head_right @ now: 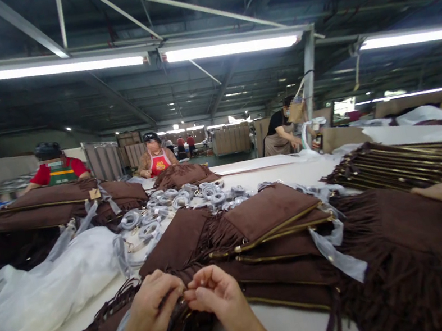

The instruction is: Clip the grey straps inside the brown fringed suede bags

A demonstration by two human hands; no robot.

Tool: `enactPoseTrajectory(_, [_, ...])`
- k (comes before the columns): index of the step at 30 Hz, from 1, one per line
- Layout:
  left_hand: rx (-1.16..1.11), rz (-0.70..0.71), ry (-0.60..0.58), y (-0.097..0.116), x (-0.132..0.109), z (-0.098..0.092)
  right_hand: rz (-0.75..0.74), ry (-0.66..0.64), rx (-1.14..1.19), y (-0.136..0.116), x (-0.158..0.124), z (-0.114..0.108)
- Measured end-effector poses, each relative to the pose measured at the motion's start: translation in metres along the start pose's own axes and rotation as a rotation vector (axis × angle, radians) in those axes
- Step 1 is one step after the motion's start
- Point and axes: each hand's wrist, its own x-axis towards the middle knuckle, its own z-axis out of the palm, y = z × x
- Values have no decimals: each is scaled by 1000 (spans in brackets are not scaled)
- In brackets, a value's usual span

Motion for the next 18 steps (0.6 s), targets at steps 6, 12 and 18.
enactPoseTrajectory(6, [-25, -71, -65, -1, -4, 5, 11, 82, -133, 14, 6, -1])
enactPoseTrajectory(12, [-43, -66, -93, 11, -3, -1, 6, 50, -220, 11, 2, 2])
enactPoseTrajectory(18, [-72, -84, -116, 17, -4, -4, -12, 48, -271, 10, -1, 1])
